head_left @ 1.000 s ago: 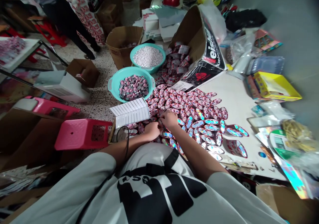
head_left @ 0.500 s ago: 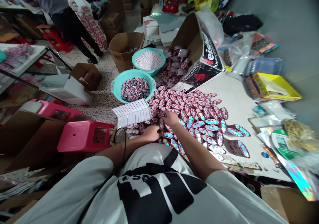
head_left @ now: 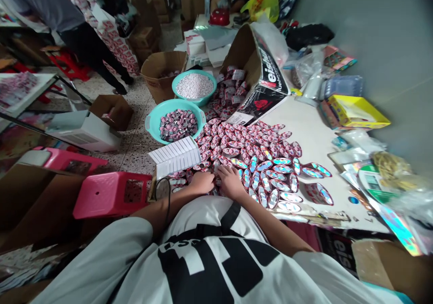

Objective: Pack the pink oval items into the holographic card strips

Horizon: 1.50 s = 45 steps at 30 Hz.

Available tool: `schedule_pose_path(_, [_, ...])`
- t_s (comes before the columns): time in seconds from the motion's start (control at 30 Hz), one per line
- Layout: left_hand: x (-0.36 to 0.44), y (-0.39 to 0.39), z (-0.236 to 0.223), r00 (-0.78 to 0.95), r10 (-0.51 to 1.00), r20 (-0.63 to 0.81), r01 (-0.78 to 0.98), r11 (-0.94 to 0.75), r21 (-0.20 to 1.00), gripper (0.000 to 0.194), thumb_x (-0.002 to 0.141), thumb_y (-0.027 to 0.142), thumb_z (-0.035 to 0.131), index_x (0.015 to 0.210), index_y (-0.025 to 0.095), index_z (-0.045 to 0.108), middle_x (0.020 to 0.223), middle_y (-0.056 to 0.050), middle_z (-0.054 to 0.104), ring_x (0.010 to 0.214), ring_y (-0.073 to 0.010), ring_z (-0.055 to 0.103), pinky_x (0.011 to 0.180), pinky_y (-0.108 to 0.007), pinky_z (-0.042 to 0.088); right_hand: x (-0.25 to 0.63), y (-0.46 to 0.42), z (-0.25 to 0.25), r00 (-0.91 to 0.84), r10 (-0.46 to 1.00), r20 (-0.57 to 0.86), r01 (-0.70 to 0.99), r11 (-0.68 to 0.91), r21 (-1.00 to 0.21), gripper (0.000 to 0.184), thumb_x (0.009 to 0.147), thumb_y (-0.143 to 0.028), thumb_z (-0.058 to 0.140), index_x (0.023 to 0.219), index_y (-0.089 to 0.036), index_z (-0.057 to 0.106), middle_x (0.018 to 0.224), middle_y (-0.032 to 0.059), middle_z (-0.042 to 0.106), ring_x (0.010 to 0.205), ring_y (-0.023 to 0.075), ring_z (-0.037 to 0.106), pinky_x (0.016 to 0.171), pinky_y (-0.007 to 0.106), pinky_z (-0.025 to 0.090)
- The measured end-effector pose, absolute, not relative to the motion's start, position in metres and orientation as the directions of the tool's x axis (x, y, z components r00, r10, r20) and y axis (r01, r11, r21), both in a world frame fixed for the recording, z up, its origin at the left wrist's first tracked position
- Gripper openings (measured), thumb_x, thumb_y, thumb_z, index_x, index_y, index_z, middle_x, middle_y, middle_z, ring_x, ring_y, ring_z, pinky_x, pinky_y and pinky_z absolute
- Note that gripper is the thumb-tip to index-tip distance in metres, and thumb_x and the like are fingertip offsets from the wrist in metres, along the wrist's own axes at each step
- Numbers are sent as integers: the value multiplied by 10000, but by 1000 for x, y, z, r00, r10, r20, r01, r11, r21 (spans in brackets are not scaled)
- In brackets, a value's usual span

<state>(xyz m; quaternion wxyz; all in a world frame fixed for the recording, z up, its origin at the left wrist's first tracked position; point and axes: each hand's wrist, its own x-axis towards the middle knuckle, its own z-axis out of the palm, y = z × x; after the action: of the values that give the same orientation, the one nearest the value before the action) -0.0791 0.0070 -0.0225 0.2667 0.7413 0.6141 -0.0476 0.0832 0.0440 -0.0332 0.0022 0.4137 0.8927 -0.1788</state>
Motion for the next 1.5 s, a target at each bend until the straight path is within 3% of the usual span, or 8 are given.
schedule_pose_path(0.27, [-79, 10, -21, 260, 878, -401, 942, -140, 304, 305, 869, 274, 470, 1013, 172, 719, 978, -142, 723, 908, -268, 687, 823, -379, 521, 84, 40, -47, -719, 683, -129, 674, 641, -367, 453, 880, -178, 455, 1317, -185, 577, 1423, 125, 534, 1340, 284, 401, 1117, 494, 185])
schedule_pose_path(0.47, [-83, 5, -19, 282, 877, -389, 935, -161, 316, 246, 852, 254, 521, 951, 165, 728, 952, -127, 713, 878, -240, 680, 779, -333, 524, 87, 33, -42, -704, 711, -1, 644, 637, -424, 369, 901, -178, 436, 1204, -187, 646, 1199, 101, 690, 1177, 242, 545, 1108, 448, 216])
schedule_pose_path(0.6, [-104, 1, -6, 214, 976, -44, 876, -172, 451, 302, 922, 242, 453, 1121, 219, 679, 1064, -80, 681, 999, -190, 626, 905, -305, 495, 95, 28, -35, -659, 752, 13, 686, 607, -402, 463, 858, -144, 448, 1300, -183, 581, 1328, 103, 617, 1232, 240, 511, 1087, 418, 255])
schedule_pose_path(0.77, [-171, 17, 17, -315, 908, 275, 909, 205, 364, 558, 825, 274, 618, 1360, 164, 502, 1295, -163, 550, 1215, -311, 491, 1046, -444, 407, 88, 37, -35, -599, 800, -29, 763, 560, -324, 499, 892, -157, 407, 1378, -188, 512, 1427, 118, 530, 1303, 264, 444, 1081, 457, 259])
schedule_pose_path(0.87, [-210, 27, 21, -464, 873, 153, 867, 412, 282, 715, 734, 329, 714, 1386, 176, 465, 1391, -185, 469, 1285, -377, 428, 1061, -507, 370, 75, 46, -37, -613, 788, -57, 766, 575, -288, 508, 906, -161, 384, 1405, -187, 479, 1452, 115, 506, 1338, 271, 404, 1097, 485, 239])
schedule_pose_path(1.0, [-235, 23, 15, -483, 875, 0, 848, 468, 250, 453, 763, 328, 655, 1199, 215, 606, 1210, -126, 604, 1192, -333, 525, 1044, -482, 378, 61, 52, -45, -586, 808, -60, 793, 555, -251, 473, 901, -169, 396, 1358, -176, 515, 1428, 122, 530, 1324, 290, 416, 1093, 531, 225])
schedule_pose_path(1.3, [-237, 6, -9, -530, 848, 19, 817, 504, 279, 407, 776, 323, 620, 1166, 209, 597, 1108, -105, 644, 1098, -300, 573, 1008, -456, 384, 60, 46, -53, -585, 811, -16, 795, 570, -205, 433, 931, -212, 372, 1334, -179, 527, 1411, 130, 543, 1321, 277, 409, 1114, 527, 190])
schedule_pose_path(1.5, [-238, 6, -12, -589, 797, 132, 796, 544, 268, 520, 726, 326, 684, 1229, 232, 591, 1364, -132, 450, 1270, -341, 416, 1088, -463, 318, 56, 46, -51, -576, 815, -62, 810, 558, -183, 439, 925, -223, 382, 1337, -176, 526, 1449, 125, 500, 1344, 284, 369, 1106, 496, 205])
